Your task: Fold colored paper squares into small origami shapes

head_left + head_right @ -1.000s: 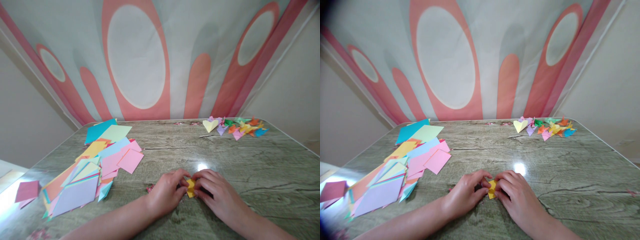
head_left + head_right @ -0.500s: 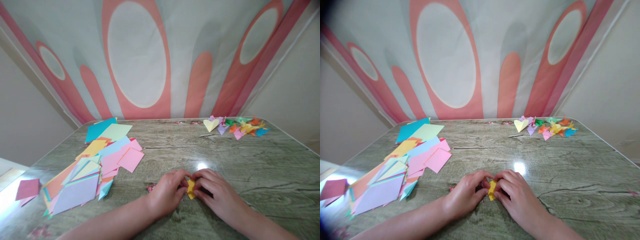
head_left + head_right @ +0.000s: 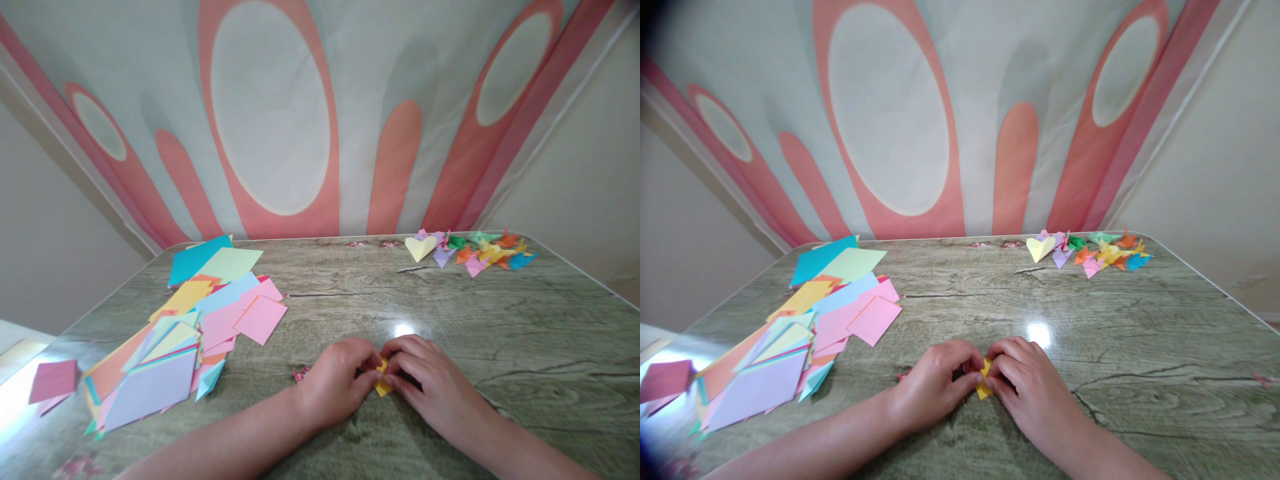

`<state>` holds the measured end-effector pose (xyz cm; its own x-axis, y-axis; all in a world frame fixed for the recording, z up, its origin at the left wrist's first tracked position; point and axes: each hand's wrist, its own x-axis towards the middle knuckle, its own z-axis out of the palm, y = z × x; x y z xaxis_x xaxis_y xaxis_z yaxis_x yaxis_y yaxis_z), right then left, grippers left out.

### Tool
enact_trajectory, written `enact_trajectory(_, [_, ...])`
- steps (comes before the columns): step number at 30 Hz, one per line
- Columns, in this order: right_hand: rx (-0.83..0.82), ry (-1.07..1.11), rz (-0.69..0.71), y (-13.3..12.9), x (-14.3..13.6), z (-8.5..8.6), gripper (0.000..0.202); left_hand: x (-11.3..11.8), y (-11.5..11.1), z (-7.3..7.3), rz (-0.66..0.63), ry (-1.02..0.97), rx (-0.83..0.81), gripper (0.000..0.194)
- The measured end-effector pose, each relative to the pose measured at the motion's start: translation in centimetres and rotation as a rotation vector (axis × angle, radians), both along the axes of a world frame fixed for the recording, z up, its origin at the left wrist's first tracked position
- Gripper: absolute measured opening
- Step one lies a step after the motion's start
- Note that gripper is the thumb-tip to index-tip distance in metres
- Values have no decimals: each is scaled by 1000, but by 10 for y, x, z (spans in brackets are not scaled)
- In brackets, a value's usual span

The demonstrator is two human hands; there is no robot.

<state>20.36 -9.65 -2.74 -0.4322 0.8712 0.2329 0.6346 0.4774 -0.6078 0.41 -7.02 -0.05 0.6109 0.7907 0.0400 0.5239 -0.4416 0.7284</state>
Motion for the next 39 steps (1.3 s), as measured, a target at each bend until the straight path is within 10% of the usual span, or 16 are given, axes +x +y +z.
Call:
enact_trajectory(20, [-86,33,43,7,16,15,11,3,7,-4,-62,88,82,3])
enact_trajectory(29, [291,-463,165,-21,16,25,29,4,8,-6,-60,82,84,4])
enact_trajectory(39, [350,-610,165,-31,15,21,49,4,8,-7,-70,77,78,7])
